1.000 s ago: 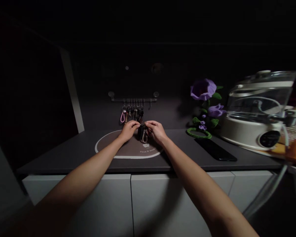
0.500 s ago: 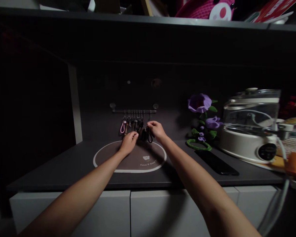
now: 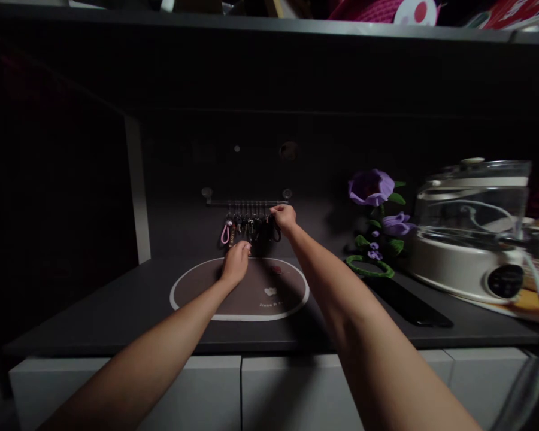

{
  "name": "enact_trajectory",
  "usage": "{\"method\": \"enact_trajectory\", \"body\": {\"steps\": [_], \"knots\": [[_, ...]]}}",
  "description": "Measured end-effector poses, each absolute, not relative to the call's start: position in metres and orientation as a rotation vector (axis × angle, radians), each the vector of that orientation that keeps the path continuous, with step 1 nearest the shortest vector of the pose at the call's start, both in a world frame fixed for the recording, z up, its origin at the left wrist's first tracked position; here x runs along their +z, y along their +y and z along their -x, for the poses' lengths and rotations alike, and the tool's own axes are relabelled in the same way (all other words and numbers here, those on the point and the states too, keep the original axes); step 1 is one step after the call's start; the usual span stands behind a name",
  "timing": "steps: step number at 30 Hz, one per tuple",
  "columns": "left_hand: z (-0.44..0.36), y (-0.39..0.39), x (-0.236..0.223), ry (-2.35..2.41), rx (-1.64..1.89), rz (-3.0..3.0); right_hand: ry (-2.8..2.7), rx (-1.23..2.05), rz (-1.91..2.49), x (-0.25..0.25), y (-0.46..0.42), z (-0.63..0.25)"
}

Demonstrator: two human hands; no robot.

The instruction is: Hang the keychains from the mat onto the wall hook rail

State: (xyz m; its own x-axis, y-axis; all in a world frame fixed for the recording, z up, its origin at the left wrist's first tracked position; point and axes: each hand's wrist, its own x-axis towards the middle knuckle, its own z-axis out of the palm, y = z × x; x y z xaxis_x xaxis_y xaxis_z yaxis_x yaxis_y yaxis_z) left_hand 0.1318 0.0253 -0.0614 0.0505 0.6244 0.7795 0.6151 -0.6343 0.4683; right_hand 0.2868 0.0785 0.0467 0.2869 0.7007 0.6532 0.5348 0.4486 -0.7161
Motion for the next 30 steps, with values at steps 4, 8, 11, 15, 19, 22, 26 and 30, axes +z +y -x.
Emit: {"method": "enact_trajectory", "body": {"steps": [4, 8, 11, 15, 19, 22, 26, 30], "knots": [[-0.133, 0.027, -0.062, 1.391, 1.678, -2.218, -1.276, 0.128, 1.262, 0.050, 0.090, -0.282], [-0.133, 0.028, -0.063, 1.439, 1.649, -2.190, -1.250, 0.088, 1.322, 0.048, 0.099, -0.278], [-0.134, 0.029, -0.063, 1.466, 1.641, -2.174, -1.219, 0.075, 1.359, 0.046, 0.104, -0.277], [-0.134, 0.029, -0.063, 1.486, 1.635, -2.153, -1.170, 0.096, 1.340, 0.041, 0.107, -0.278], [-0.134, 0.030, -0.064, 1.470, 1.665, -2.136, -1.144, 0.163, 1.288, 0.033, 0.109, -0.281], [-0.133, 0.032, -0.065, 1.439, 1.696, -2.129, -1.156, 0.195, 1.263, 0.026, 0.110, -0.282], [-0.133, 0.034, -0.067, 1.420, 1.701, -2.136, -1.194, 0.223, 1.232, 0.020, 0.113, -0.282], [-0.133, 0.035, -0.067, 1.422, 1.681, -2.134, -1.233, 0.242, 1.213, 0.016, 0.116, -0.283]]}}
